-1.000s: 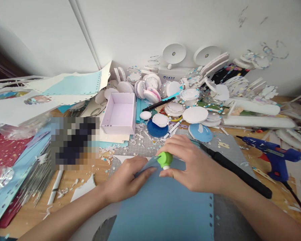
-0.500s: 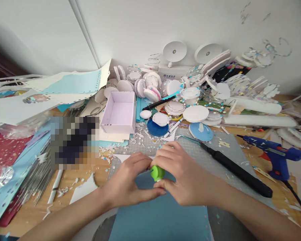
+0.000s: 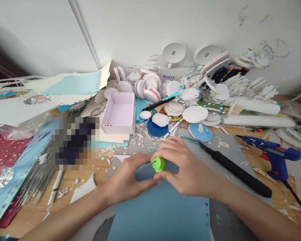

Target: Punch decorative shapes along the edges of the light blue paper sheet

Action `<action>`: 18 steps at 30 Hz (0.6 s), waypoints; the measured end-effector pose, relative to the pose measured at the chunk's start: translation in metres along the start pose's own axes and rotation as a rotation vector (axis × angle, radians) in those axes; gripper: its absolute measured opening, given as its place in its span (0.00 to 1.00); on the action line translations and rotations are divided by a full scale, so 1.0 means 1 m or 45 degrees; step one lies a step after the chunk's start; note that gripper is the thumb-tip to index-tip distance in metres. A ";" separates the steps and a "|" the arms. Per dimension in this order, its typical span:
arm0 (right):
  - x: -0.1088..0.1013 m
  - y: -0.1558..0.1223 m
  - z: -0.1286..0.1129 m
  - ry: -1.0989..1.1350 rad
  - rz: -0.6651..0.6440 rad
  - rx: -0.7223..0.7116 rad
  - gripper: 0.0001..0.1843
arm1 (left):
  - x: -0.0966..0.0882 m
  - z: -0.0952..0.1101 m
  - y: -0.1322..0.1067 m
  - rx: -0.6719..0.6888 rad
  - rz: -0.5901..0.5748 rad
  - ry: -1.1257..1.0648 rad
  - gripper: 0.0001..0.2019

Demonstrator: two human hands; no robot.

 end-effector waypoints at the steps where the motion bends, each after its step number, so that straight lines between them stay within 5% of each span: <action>1: -0.002 0.000 0.000 0.000 0.003 0.004 0.09 | 0.000 -0.001 0.000 -0.016 0.007 0.011 0.07; 7: -0.013 -0.006 0.005 -0.058 -0.050 0.045 0.11 | -0.003 -0.007 -0.003 -0.032 0.098 0.066 0.11; 12: -0.012 -0.005 0.004 -0.109 -0.103 0.035 0.10 | -0.004 -0.004 -0.004 0.010 0.120 0.047 0.04; 18: -0.003 -0.004 -0.001 -0.123 -0.108 0.013 0.06 | -0.007 0.006 0.000 -0.010 0.058 -0.071 0.23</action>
Point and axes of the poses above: each hand's wrist, its own y-axis towards the middle knuckle, its own x-axis out of the palm, z = x × y, the point moved 4 cm from there along y, towards the middle knuckle, and after that the axes turned 7 degrees about -z, right-handed, at the moved point
